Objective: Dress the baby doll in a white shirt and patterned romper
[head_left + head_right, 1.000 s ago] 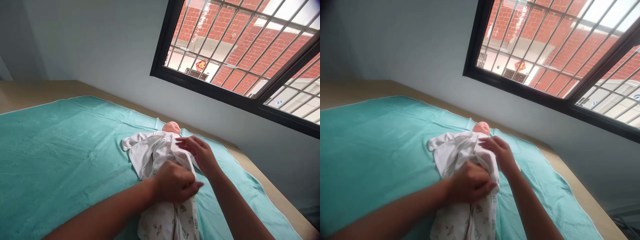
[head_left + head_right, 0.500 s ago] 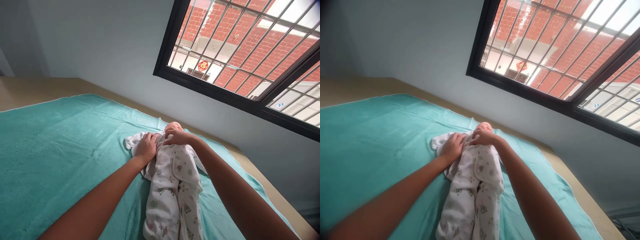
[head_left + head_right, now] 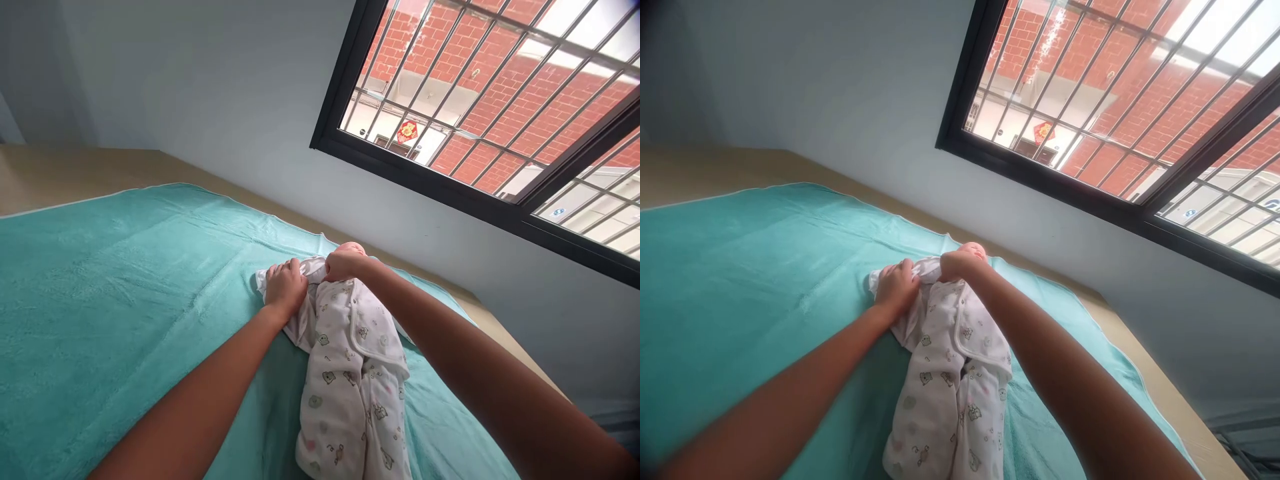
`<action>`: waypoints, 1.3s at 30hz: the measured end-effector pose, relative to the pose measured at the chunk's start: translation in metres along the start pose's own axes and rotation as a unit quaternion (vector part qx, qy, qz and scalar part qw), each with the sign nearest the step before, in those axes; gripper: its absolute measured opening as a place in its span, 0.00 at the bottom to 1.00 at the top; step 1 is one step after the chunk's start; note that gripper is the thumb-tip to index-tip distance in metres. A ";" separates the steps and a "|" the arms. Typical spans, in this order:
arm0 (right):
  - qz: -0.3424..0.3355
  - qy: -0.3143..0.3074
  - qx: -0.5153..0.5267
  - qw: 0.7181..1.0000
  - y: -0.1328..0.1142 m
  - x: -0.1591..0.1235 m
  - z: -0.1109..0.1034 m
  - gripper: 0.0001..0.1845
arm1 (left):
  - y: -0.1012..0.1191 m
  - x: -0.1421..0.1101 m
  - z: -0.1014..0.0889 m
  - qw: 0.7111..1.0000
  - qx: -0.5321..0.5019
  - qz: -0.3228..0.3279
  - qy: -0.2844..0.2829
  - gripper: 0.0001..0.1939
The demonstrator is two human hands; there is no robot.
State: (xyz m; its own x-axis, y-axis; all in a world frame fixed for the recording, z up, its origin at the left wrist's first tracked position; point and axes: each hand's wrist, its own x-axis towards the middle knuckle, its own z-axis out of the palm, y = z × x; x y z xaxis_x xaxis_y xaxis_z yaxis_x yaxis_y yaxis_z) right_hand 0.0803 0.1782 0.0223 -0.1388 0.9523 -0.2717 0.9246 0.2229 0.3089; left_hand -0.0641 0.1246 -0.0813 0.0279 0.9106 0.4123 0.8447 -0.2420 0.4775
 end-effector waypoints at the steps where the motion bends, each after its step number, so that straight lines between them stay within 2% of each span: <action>1: 0.007 -0.014 -0.014 1.000 -0.004 0.003 -0.001 0.22 | -0.001 0.001 0.000 1.000 -0.002 -0.002 0.000 0.09; 4: 0.019 -0.045 -0.077 0.996 -0.015 0.008 -0.002 0.20 | -0.002 0.002 0.001 1.000 -0.004 -0.011 0.004 0.08; 7: -0.001 -0.031 -0.096 0.995 -0.022 0.003 0.003 0.11 | -0.002 0.002 0.002 1.000 0.001 -0.019 -0.001 0.08; 9: -0.023 0.007 -0.085 0.996 -0.021 -0.005 0.008 0.08 | -0.002 0.002 0.001 1.000 0.005 -0.018 -0.005 0.07; 13: -0.011 0.095 -0.057 0.994 -0.010 -0.014 0.017 0.18 | -0.002 0.001 0.001 1.000 -0.007 -0.013 -0.002 0.07; 16: 0.029 0.141 -0.012 0.990 0.000 -0.015 0.019 0.10 | -0.003 0.001 0.001 1.000 -0.014 -0.010 0.005 0.07; 18: 0.038 0.168 0.030 0.985 0.002 -0.021 0.017 0.10 | -0.003 0.001 0.001 1.000 -0.009 -0.006 0.025 0.06; 21: 0.022 0.231 0.097 0.968 -0.002 -0.050 0.022 0.13 | -0.002 -0.002 -0.001 0.998 0.009 0.012 0.066 0.06; 23: -0.004 0.298 0.194 0.935 -0.008 -0.084 0.036 0.15 | 0.001 -0.005 -0.004 0.997 0.018 0.036 0.065 0.07; 25: -0.029 0.340 0.297 0.892 -0.013 -0.125 0.057 0.14 | 0.005 -0.008 -0.008 0.998 0.012 0.055 0.035 0.09; 26: -0.049 0.348 0.309 0.884 -0.014 -0.147 0.071 0.14 | 0.006 -0.008 -0.010 0.998 0.003 0.054 0.011 0.10; 28: -0.115 0.347 0.255 0.895 -0.013 -0.185 0.098 0.21 | 0.007 -0.008 -0.016 0.998 -0.023 0.022 -0.051 0.14; 30: -0.132 0.349 0.205 0.905 -0.008 -0.211 0.121 0.30 | 0.005 -0.007 -0.024 0.990 -0.061 -0.019 -0.126 0.20; 32: -0.118 0.387 0.180 0.897 -0.002 -0.224 0.137 0.29 | 0.000 -0.006 -0.037 0.976 -0.096 -0.024 -0.195 0.17; 34: -0.104 0.440 0.165 0.876 0.003 -0.226 0.145 0.21 | -0.002 -0.007 -0.053 0.964 -0.120 0.013 -0.237 0.11; 36: -0.103 0.478 0.158 0.858 0.007 -0.222 0.147 0.15 | 0.004 -0.009 -0.073 0.957 -0.160 0.030 -0.240 0.11; 39: -0.104 0.525 0.194 0.822 0.010 -0.218 0.147 0.13 | 0.035 -0.013 -0.102 0.936 -0.287 -0.010 -0.205 0.17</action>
State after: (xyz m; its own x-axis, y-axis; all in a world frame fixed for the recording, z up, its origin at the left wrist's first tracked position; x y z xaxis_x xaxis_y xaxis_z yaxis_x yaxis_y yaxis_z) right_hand 0.1715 -0.0582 -0.0491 -0.3498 0.6014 0.7183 0.8573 0.5146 -0.0134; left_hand -0.0892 0.0700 0.0089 0.3167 0.9405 0.1233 0.4241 -0.2567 0.8685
